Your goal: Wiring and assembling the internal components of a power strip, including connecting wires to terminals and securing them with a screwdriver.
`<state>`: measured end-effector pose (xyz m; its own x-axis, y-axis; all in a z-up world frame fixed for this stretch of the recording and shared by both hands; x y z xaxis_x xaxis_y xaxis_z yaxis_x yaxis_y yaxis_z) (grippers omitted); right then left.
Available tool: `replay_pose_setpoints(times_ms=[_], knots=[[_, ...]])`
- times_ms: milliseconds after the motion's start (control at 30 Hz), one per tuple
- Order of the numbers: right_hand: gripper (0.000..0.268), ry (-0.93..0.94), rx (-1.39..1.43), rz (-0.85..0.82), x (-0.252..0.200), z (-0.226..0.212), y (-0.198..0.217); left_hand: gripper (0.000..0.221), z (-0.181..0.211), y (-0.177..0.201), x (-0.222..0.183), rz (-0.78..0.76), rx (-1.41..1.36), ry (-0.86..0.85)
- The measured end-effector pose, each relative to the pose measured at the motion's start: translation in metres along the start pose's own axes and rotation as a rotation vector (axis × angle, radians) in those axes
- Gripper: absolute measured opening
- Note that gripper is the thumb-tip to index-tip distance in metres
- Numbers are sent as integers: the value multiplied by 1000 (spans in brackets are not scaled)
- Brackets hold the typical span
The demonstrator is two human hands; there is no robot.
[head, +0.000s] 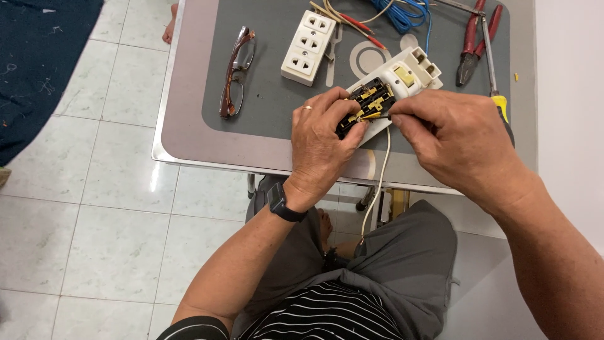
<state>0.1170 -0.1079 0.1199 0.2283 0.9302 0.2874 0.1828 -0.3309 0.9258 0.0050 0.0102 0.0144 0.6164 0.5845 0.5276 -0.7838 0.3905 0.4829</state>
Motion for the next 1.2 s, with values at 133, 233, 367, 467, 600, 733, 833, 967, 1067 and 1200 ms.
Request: replay_pose_setpoints(times_ms=[133,233,367,467,600,733,833,967,1067,1200], knots=[[4,-5,6,-4,3,1,-3,14,3,3,2,-16,-22,33],[4,-2,13,-13,7,-1,-2,13,5,5,3,-16,-31,41],[5,39,-5,-44,10,-2,0,14,4,5,3,-16,-27,28],[8,51,-43,-105,15,-4,2,14,5,5,3,-17,-29,31],[12,28,-144,-208,24,-4,4,12,5,6,4,-23,-38,49],[30,-43,-270,-326,40,3,-7,13,5,4,3,-19,-49,62],[28,150,-467,-172,47,4,-16,12,6,3,5,-19,-46,96],[23,44,-598,-345,49,-5,-9,10,5,3,5,-36,-56,105],[21,-59,-576,-424,49,-4,-10,12,4,2,5,-40,-49,94],[50,-102,-742,-321,46,-2,-12,10,6,4,5,-49,-48,100]])
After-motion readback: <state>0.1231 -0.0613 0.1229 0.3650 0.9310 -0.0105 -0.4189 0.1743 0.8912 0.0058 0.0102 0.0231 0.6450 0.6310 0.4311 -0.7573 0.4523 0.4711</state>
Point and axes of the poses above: each hand's wrist, its own x-axis towards the middle knuckle, its own y-axis out of the back of the hand, z = x × y, the point moved 1 cm from there along x, towards the middle knuckle, and after that the axes turned 5 degrees about -y, right-handed, at the moved point
